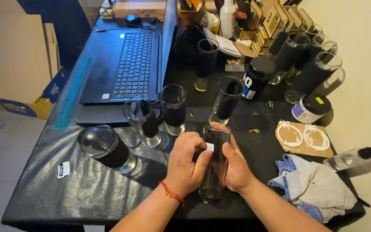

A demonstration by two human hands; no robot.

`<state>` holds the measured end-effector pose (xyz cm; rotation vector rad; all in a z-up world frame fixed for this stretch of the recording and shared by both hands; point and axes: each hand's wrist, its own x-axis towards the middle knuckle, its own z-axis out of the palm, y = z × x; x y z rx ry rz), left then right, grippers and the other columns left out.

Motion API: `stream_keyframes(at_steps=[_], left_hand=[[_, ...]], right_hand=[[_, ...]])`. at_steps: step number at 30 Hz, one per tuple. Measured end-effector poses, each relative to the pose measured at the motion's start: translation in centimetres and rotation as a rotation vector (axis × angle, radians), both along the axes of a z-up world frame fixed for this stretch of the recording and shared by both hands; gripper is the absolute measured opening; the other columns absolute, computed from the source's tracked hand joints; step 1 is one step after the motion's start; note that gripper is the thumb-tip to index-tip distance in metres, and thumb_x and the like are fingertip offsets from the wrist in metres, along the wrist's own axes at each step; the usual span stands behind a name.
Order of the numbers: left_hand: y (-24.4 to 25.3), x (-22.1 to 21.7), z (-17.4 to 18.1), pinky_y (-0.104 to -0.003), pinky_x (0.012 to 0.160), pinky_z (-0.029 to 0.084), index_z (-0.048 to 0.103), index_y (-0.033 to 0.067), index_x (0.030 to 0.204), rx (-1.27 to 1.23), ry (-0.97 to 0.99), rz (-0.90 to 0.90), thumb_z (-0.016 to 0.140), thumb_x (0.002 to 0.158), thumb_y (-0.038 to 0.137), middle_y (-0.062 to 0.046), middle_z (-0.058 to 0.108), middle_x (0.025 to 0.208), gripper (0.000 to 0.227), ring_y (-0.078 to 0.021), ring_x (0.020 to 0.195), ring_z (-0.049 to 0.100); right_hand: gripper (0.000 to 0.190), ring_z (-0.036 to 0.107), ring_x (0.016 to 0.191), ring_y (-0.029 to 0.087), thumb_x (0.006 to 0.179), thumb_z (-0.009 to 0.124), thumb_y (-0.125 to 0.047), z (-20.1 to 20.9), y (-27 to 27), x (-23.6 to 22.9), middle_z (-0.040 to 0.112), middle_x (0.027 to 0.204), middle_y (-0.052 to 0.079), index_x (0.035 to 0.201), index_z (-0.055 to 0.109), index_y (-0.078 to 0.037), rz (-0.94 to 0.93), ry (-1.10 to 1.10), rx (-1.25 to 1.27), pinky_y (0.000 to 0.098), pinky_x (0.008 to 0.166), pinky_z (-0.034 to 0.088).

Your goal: The person picks up small white labels and applies them to the sides of several tall clear glasses. They rotate each glass to position the label, smooth it down, and place the labeled glass back on the table. The process is repeated for multiple glasses.

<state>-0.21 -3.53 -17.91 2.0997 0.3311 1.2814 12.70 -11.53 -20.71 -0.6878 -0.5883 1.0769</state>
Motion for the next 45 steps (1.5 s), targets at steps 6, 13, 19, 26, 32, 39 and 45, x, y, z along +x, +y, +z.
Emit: stream_keyframes(at_steps=[6, 13, 19, 26, 32, 39, 45], left_hand=[[0.2, -0.4, -0.2, -0.04, 0.084, 0.048, 0.056, 0.008, 0.092, 0.039, 0.033, 0.063, 0.053, 0.099, 0.03, -0.01, 0.057, 0.097, 0.023, -0.0281, 0.093, 0.056], [0.3, -0.6, 0.6, -0.041, 0.078, 0.047, 0.054, 0.0053, 0.1, 0.154, -0.039, 0.011, 0.051, 0.097, 0.01, -0.014, 0.053, 0.098, 0.007, -0.0305, 0.086, 0.054], [0.0, -0.5, -0.1, -0.04, 0.073, 0.048, 0.052, 0.0076, 0.101, 0.166, -0.032, 0.008, 0.048, 0.1, 0.014, -0.013, 0.052, 0.097, 0.007, -0.0297, 0.084, 0.053], [-0.2, -0.3, -0.2, -0.04, 0.074, 0.05, 0.055, 0.0074, 0.101, 0.205, -0.013, 0.035, 0.052, 0.099, 0.014, -0.014, 0.054, 0.099, 0.008, -0.0301, 0.086, 0.055], [-0.4, -0.4, -0.6, -0.04, 0.072, 0.048, 0.053, 0.0077, 0.101, 0.179, 0.001, 0.018, 0.047, 0.102, 0.016, -0.013, 0.051, 0.098, 0.01, -0.0298, 0.086, 0.053], [-0.3, -0.5, -1.8, -0.038, 0.069, 0.046, 0.044, 0.0125, 0.108, 0.147, -0.041, -0.041, 0.04, 0.106, 0.024, -0.012, 0.046, 0.098, 0.012, -0.0264, 0.085, 0.049], [-0.1, -0.4, -1.2, -0.038, 0.06, 0.041, 0.05, 0.0126, 0.102, 0.148, -0.011, -0.07, 0.041, 0.104, 0.024, -0.009, 0.043, 0.091, 0.014, -0.0252, 0.075, 0.046]], right_hand=[[0.082, 0.061, 0.112, 0.026, 0.093, 0.066, -0.045, 0.3, -0.4, 0.0, 0.053, 0.128, 0.016, 0.156, 0.019, -0.021, 0.269, -0.058, 0.035, 0.0442, 0.091, 0.057], [0.081, 0.051, 0.12, 0.02, 0.093, 0.055, -0.035, 1.1, -1.1, -1.0, 0.047, 0.137, 0.011, 0.159, 0.015, -0.014, -0.003, -0.289, 0.006, 0.0343, 0.104, 0.041], [0.086, 0.037, 0.139, 0.02, 0.092, 0.053, -0.041, 1.2, -1.4, -1.3, 0.026, 0.158, 0.011, 0.157, 0.009, -0.007, -0.164, -0.542, -0.011, 0.0356, 0.117, 0.028], [0.081, 0.038, 0.14, 0.021, 0.093, 0.051, -0.039, 1.4, -1.4, -1.2, 0.03, 0.156, 0.011, 0.156, 0.012, -0.005, -0.174, -0.519, 0.004, 0.036, 0.118, 0.03], [0.085, 0.047, 0.122, 0.019, 0.092, 0.055, -0.044, 1.6, -1.4, -1.4, 0.041, 0.14, 0.01, 0.155, 0.016, -0.003, -0.156, -0.5, 0.038, 0.0328, 0.109, 0.035], [0.086, 0.05, 0.115, 0.019, 0.092, 0.058, -0.044, 1.6, -1.6, -1.3, 0.046, 0.134, 0.011, 0.156, 0.016, -0.005, -0.075, -0.451, 0.048, 0.0335, 0.105, 0.038], [0.085, 0.049, 0.123, 0.021, 0.092, 0.056, -0.043, 1.8, -1.6, -1.2, 0.045, 0.138, 0.013, 0.155, 0.017, -0.002, -0.093, -0.483, 0.067, 0.0354, 0.111, 0.035]])
